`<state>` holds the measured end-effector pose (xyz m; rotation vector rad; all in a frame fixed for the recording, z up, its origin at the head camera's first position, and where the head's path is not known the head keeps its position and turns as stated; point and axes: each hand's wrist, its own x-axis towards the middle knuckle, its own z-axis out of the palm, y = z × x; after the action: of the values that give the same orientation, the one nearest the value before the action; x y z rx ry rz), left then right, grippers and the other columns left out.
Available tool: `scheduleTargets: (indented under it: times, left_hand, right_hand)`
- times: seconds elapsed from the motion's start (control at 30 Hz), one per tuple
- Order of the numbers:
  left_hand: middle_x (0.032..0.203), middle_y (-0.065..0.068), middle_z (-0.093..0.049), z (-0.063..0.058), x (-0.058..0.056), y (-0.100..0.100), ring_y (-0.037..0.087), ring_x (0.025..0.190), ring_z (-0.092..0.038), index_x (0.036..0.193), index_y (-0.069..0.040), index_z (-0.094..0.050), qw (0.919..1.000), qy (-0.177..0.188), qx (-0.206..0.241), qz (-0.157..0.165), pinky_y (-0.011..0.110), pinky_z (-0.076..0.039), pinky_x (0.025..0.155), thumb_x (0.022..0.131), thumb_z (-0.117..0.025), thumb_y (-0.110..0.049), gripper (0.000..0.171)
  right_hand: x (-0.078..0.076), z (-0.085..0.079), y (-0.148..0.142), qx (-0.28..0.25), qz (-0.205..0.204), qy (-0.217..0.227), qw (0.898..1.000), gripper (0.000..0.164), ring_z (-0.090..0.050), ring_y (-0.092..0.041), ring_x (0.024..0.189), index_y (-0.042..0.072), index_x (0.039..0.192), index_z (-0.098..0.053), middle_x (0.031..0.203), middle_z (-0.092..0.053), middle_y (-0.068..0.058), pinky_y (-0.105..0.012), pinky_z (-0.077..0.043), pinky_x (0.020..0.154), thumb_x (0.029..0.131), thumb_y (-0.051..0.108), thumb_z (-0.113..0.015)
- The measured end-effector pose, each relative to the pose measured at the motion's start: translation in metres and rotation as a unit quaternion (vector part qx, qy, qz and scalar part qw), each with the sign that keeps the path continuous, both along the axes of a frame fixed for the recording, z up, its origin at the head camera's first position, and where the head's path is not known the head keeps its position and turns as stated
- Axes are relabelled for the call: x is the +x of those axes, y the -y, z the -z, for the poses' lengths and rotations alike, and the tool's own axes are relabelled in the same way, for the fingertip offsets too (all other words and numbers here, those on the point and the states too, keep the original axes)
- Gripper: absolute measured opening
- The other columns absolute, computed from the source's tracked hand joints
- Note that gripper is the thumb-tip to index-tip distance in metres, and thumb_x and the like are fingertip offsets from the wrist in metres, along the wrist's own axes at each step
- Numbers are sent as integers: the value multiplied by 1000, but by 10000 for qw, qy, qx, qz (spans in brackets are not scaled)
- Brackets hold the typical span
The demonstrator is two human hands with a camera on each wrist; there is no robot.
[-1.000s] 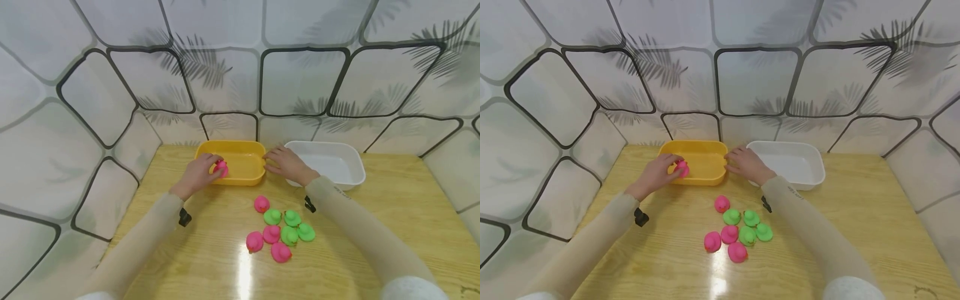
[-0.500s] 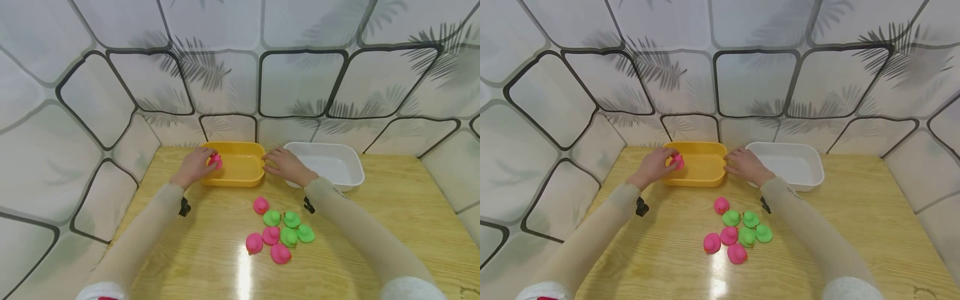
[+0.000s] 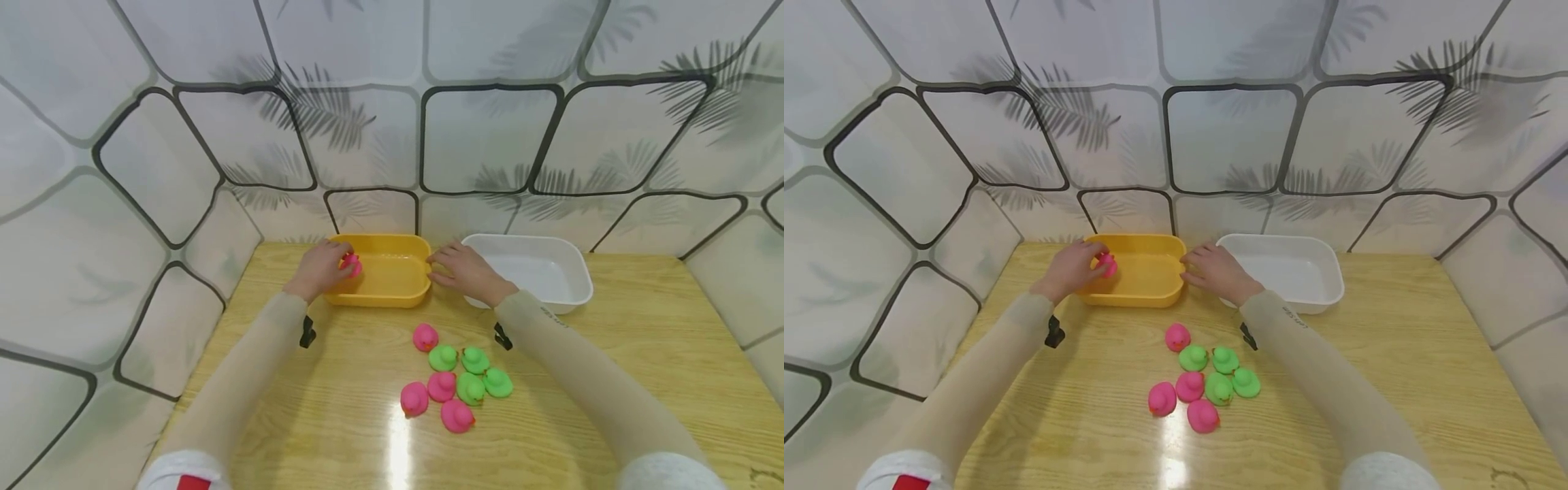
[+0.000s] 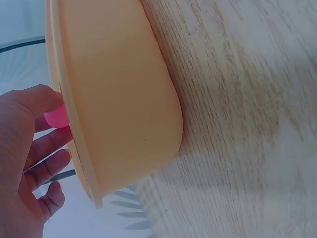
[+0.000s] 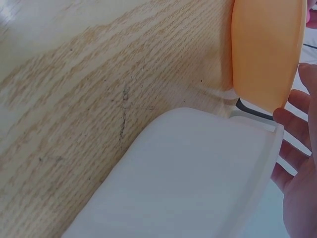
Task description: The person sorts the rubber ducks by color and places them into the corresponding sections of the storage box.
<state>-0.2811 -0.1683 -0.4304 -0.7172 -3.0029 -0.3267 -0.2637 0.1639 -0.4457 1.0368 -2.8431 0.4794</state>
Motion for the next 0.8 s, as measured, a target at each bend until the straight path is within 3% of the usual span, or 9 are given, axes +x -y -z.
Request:
scheduleTargets:
  times: [0.5,0.8]
  left_hand:
    - [112,14,-73,2,2,2,34,105,-63,125,-3,-68,9997,223,4,-114,48,-53,92,101,-69,-25,33]
    - [108,13,-73,2,14,3,35,101,-65,120,-4,-69,9996,-14,277,102,50,-54,89,101,-70,-25,28]
  right_hand:
    - [3,-1,1,77,-30,-47,10000,36,-57,-36,121,2,128,-70,126,-70,-15,-54,-44,107,102,27,-68]
    - [3,-1,1,19,-55,-112,9999,35,-58,-36,120,1,127,-70,125,-71,-15,-54,-45,106,102,26,-69]
